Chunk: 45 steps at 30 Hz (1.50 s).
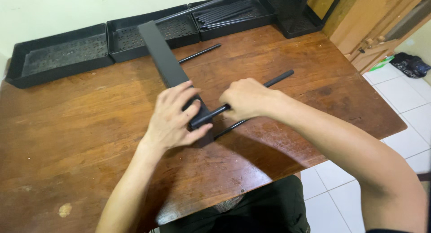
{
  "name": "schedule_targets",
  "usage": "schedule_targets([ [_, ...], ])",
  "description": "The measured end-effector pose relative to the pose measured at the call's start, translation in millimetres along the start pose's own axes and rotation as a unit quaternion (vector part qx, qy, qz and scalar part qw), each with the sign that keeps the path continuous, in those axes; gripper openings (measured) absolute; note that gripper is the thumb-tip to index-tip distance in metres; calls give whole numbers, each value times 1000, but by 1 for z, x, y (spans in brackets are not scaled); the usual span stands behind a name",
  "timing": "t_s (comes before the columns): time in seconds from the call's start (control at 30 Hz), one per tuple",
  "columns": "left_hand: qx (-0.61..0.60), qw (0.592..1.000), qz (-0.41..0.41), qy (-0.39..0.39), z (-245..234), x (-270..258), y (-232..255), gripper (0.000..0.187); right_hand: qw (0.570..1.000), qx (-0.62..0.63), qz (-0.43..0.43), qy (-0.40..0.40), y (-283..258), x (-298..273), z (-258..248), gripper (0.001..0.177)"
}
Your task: The person assembles a black plastic plant stand by inserting metal rods into the corners of a perforated tray. They repeat this process for multiple units, aligning and securing each rod into the tray's corner holes on a wooden table.
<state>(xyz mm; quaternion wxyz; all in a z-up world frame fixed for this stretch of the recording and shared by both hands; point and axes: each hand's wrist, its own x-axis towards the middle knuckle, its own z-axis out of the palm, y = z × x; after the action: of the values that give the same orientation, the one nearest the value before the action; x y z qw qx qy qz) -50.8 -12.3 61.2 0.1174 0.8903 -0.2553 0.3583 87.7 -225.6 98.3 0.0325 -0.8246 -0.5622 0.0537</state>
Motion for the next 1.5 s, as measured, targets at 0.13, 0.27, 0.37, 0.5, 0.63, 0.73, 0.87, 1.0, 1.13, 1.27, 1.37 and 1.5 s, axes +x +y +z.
schedule_targets([
  [0.13, -82, 997, 5, 6, 6, 14, 7, 39, 997, -65, -15, 30, -8, 3, 21, 21],
  [0.27, -96, 995, 3, 36, 10, 13, 10, 24, 926, -146, -76, 339, -12, -5, 51, 15],
  [0.37, -106, 993, -4, 45, 17, 16, 9, 22, 932, -114, -65, 338, 2, -2, 62, 11],
  [0.5, -81, 994, -23, 74, 28, 25, 15, 20, 894, -138, -94, 417, 18, 4, 65, 14],
  [0.63, -41, 993, -68, 93, 42, 39, 26, 18, 858, -163, -49, 485, 28, 13, 59, 10],
  [0.73, -19, 989, -96, 110, 50, 49, 31, 18, 830, -155, 49, 533, 32, 15, 62, 23],
  [0.87, -16, 988, -94, 121, 59, 59, 44, 18, 735, 20, 182, 653, 27, 14, 80, 69],
  [1.0, 0, 989, -93, 115, 72, 67, 55, 20, 525, 529, 192, 638, 25, -2, 89, 72],
  [1.13, 4, 990, -97, 99, 73, 69, 54, 19, 222, 872, 95, 427, 42, -17, 71, 52],
  [1.27, 9, 991, -102, 86, 64, 72, 48, 19, 175, 950, -103, 239, 60, 1, 53, 20],
  [1.37, 58, 988, -105, 93, 58, 70, 47, 19, 137, 962, -91, 219, 61, 28, 55, 20],
  [1.5, 104, 986, -112, 58, 52, 63, 39, 20, 126, 976, -79, 159, 54, 55, 58, 22],
])
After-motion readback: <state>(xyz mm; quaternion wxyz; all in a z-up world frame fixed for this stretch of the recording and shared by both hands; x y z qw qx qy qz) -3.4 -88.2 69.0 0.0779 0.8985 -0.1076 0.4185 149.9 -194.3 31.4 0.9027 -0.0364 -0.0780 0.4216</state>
